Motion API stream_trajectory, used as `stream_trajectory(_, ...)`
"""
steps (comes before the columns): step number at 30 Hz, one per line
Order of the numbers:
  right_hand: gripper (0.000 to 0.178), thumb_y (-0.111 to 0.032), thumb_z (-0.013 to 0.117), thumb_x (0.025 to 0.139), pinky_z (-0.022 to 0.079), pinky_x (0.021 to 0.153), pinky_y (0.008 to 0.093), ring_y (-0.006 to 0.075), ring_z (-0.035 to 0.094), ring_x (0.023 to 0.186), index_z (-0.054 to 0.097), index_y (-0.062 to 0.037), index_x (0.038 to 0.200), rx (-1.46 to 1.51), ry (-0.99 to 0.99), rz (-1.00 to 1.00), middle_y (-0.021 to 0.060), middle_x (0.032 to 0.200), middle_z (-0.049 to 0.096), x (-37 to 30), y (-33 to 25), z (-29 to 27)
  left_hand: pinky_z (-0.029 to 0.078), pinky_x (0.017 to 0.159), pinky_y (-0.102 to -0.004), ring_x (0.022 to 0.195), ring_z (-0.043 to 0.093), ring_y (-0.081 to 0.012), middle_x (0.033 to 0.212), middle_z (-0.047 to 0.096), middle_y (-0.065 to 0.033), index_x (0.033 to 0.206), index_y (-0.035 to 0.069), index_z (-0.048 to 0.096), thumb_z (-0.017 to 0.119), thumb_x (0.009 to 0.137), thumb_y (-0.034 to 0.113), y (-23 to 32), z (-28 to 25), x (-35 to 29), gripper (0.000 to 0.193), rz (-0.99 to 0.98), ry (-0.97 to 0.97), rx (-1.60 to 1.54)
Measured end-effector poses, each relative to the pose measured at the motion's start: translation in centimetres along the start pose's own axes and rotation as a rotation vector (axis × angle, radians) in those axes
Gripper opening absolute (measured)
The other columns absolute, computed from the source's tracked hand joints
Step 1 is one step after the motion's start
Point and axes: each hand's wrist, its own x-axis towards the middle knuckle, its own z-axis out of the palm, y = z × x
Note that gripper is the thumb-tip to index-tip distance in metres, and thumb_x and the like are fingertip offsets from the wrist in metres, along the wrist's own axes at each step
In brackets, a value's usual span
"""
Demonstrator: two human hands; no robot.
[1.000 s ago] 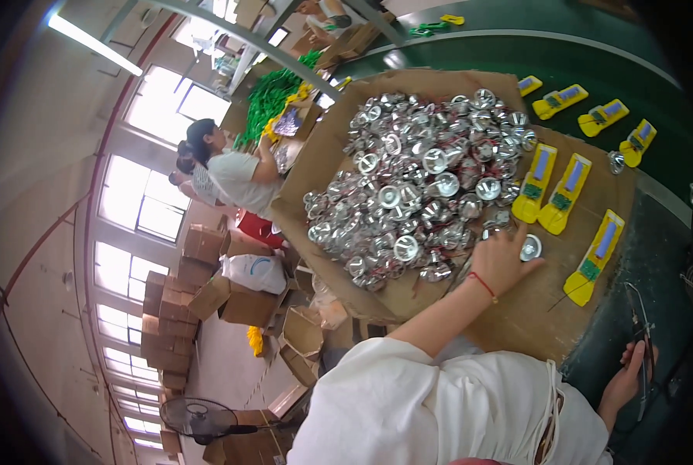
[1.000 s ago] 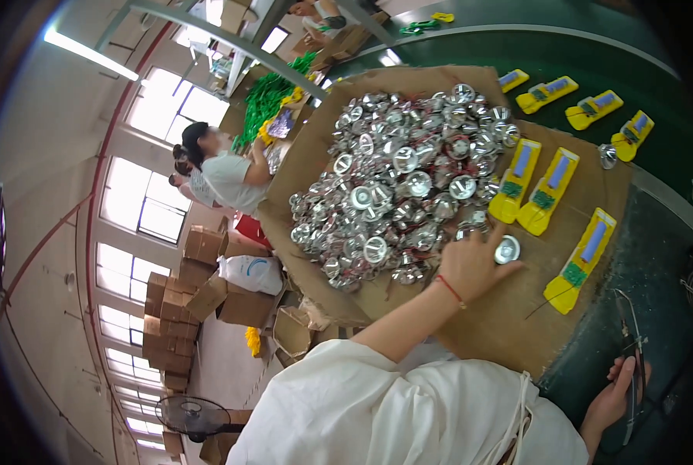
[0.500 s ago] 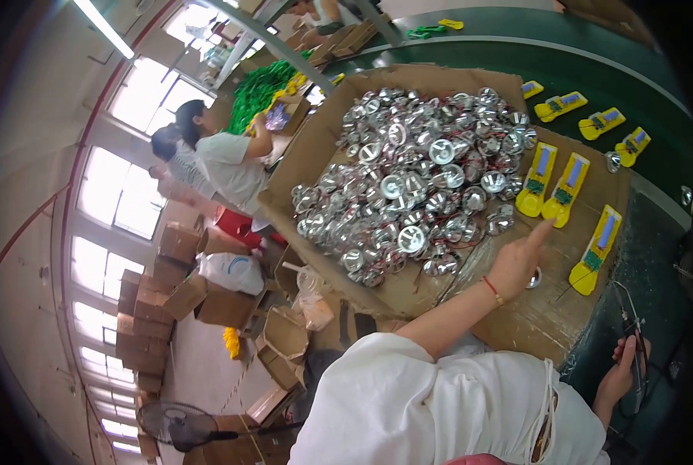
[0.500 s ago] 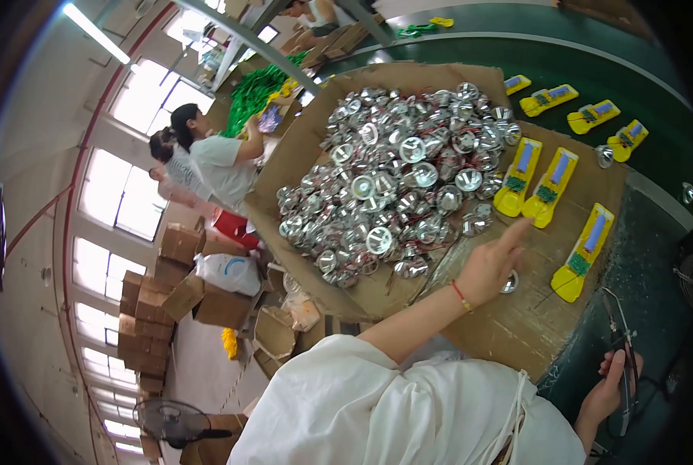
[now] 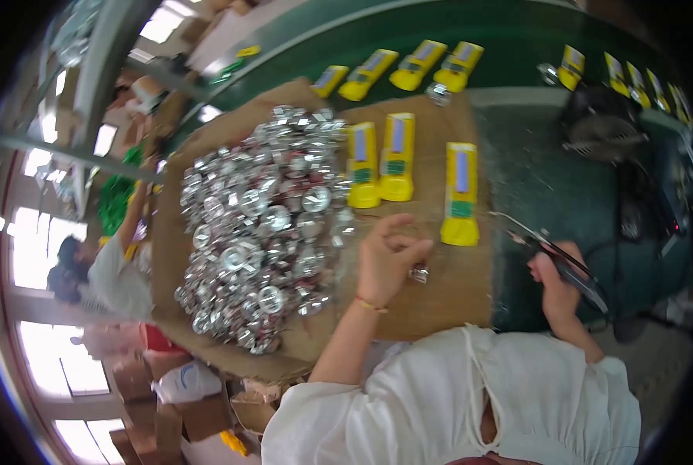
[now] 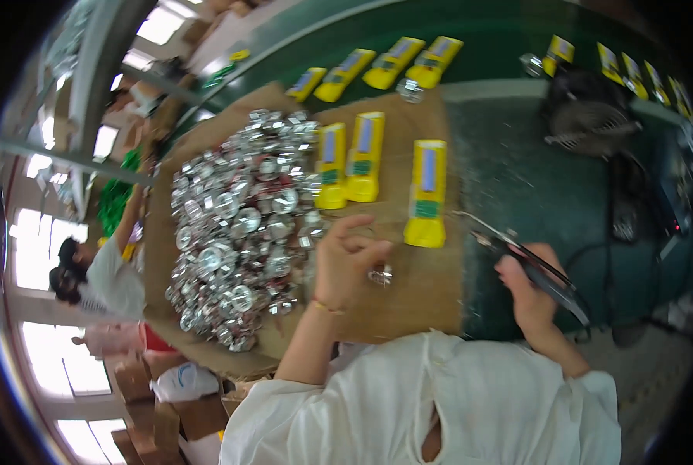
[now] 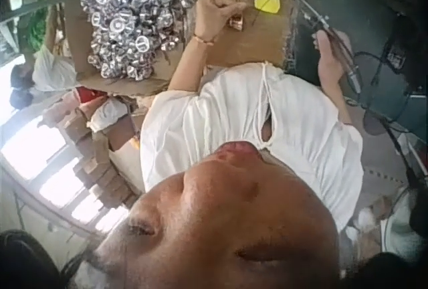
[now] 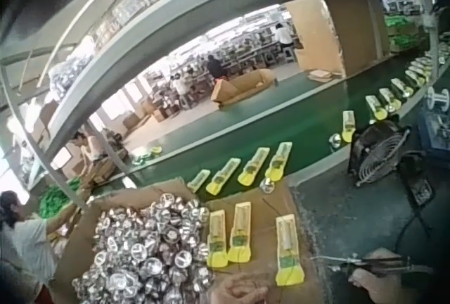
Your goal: Soldering electrical wires onto small circuit boards for LED light assembly.
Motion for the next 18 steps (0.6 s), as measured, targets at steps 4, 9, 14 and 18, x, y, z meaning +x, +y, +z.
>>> stream_trajectory(4, 0.016, -0.007, 0.066, 0.076, 0.044, 0.056, 0.0205, 0.0069, 0.056, 0.064, 0.057, 0.0001, 0.086, -0.083, -0.041, -0.088, 0.0054, 0.073, 0.061, 0.5, -0.1, 0.6, 0.046, 0.053, -0.0192, 0.059, 0.058, -0.008, 0.071, 0.064, -0.0067, 0.083, -0.005, 0.064, 0.067, 0.078, 0.007, -0.2, 1.2, 0.5, 0.013, -0.11, 0.022, 0.03)
stream_trajectory(9, 0.016, -0.007, 0.067, 0.075, 0.044, 0.057, 0.021, 0.0074, 0.055, 0.064, 0.056, 0.0005, 0.085, -0.183, -0.186, -0.238, 0.0052, 0.074, 0.061, 1.5, -0.2, 1.4, 0.042, 0.051, -0.0205, 0.057, 0.053, -0.0066, 0.068, 0.063, -0.004, 0.083, -0.004, 0.066, 0.065, 0.082, 0.014, -0.6, 2.3, 1.2, 0.018, 0.049, 0.017, 0.204)
stream_trajectory(14, 0.017, -0.01, 0.066, 0.075, 0.044, 0.057, 0.0218, 0.0079, 0.056, 0.064, 0.056, 0.0009, 0.085, -0.17, -0.115, -0.139, 0.0059, 0.072, 0.062, 1.9, -0.1, 1.7, 0.037, 0.051, -0.0252, 0.054, 0.049, -0.0116, 0.061, 0.055, -0.0056, 0.083, -0.001, 0.066, 0.065, 0.081, 0.017, -1.1, 2.9, 1.9, 0.018, 0.172, 0.019, 0.57)
stream_trajectory(18, 0.016, -0.01, 0.065, 0.077, 0.044, 0.057, 0.0217, 0.0086, 0.057, 0.063, 0.056, 0.0011, 0.084, -0.121, -0.14, -0.164, 0.0063, 0.071, 0.063, 2.1, 0.3, 1.9, 0.039, 0.053, -0.0258, 0.057, 0.05, -0.0147, 0.063, 0.054, -0.0064, 0.08, 0.0, 0.066, 0.066, 0.079, 0.016, -1.3, 3.3, 2.3, 0.016, 0.196, 0.015, 0.535)
